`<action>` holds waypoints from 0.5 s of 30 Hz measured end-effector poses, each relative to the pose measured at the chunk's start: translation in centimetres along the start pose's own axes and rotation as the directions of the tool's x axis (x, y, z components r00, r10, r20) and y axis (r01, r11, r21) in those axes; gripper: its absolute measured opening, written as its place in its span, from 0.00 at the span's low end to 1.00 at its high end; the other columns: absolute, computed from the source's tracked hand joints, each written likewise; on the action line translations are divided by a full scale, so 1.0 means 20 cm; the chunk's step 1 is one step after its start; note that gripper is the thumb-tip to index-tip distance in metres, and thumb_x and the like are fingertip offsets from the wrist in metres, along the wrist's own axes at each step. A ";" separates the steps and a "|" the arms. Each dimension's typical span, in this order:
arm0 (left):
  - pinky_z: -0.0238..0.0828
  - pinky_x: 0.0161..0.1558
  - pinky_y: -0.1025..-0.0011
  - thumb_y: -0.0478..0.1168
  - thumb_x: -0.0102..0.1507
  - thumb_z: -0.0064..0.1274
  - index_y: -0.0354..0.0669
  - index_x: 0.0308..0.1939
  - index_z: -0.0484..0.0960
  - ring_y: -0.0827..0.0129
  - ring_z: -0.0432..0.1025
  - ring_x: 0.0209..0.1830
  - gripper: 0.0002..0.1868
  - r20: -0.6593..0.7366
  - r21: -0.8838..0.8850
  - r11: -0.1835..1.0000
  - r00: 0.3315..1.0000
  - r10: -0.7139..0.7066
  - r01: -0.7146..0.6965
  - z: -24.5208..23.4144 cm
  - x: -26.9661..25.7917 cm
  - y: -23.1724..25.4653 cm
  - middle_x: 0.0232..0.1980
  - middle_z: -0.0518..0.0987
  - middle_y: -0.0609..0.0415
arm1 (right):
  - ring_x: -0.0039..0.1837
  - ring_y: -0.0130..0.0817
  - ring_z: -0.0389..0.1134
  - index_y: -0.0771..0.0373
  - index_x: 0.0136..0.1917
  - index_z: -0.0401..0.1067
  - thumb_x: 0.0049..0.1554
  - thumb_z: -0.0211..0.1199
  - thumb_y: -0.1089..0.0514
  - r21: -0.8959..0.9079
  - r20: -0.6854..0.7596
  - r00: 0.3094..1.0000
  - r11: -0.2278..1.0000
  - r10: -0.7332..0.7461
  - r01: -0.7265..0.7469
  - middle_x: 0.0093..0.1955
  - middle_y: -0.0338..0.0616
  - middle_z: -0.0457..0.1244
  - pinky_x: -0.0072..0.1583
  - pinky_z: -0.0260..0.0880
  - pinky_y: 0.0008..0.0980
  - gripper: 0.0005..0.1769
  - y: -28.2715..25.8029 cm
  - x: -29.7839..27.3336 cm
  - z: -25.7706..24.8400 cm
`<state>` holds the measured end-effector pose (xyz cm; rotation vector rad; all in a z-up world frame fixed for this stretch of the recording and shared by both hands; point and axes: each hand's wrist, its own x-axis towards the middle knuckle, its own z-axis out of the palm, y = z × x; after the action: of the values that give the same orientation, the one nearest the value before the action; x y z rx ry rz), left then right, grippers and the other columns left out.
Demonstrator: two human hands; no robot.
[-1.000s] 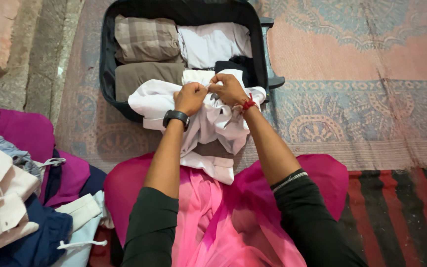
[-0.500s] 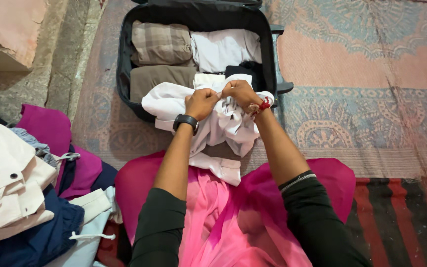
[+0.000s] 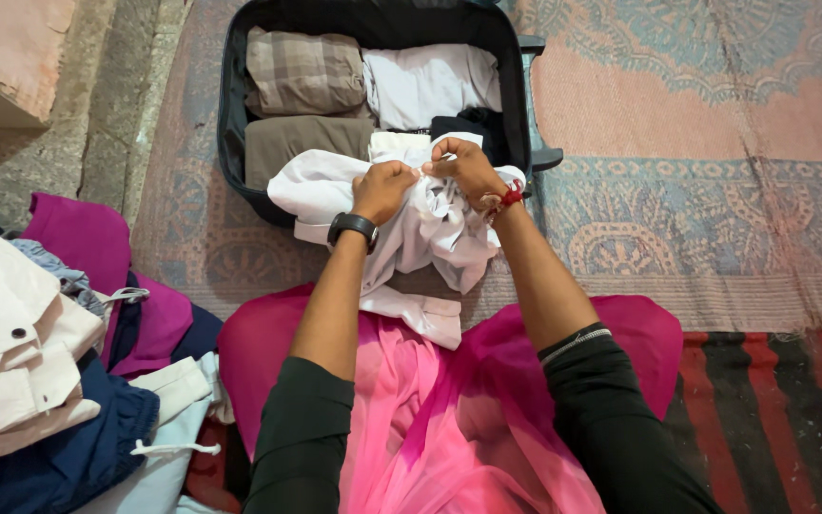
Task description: The person packs a suitcase by folding a white shirt and a black shirt and placing them inside.
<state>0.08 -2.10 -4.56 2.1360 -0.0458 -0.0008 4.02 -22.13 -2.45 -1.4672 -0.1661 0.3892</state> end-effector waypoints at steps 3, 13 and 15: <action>0.63 0.47 0.67 0.56 0.63 0.52 0.49 0.34 0.87 0.67 0.77 0.33 0.18 0.021 -0.038 0.999 1.000 0.010 -0.010 0.00 0.01 -0.02 0.28 0.83 0.58 | 0.40 0.22 0.67 0.61 0.41 0.70 0.53 0.69 0.69 0.067 0.032 0.998 0.997 0.047 -0.050 0.38 0.35 0.66 0.44 0.66 0.22 0.09 -0.03 -0.02 0.01; 0.71 0.45 0.71 0.54 0.61 0.59 0.45 0.37 0.88 0.74 0.78 0.33 0.16 0.050 -0.114 0.993 0.999 -0.020 0.025 -0.07 -0.04 0.05 0.32 0.85 0.59 | 0.42 0.23 0.66 0.60 0.44 0.71 0.52 0.69 0.66 -0.025 0.035 0.991 0.991 0.132 -0.131 0.40 0.34 0.66 0.45 0.66 0.23 0.09 -0.12 -0.05 0.05; 0.72 0.44 0.72 0.52 0.60 0.61 0.44 0.38 0.88 0.75 0.78 0.33 0.15 0.060 -0.130 0.991 0.998 -0.018 0.026 -0.09 -0.06 0.08 0.32 0.86 0.59 | 0.42 0.23 0.67 0.60 0.44 0.71 0.52 0.68 0.65 -0.009 0.046 0.987 0.988 0.155 -0.155 0.40 0.35 0.66 0.44 0.66 0.23 0.08 -0.12 -0.06 0.05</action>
<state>-1.10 -1.37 -2.36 2.0046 -0.0555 -0.0780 3.01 -21.76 0.12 -1.4814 -0.0904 0.5495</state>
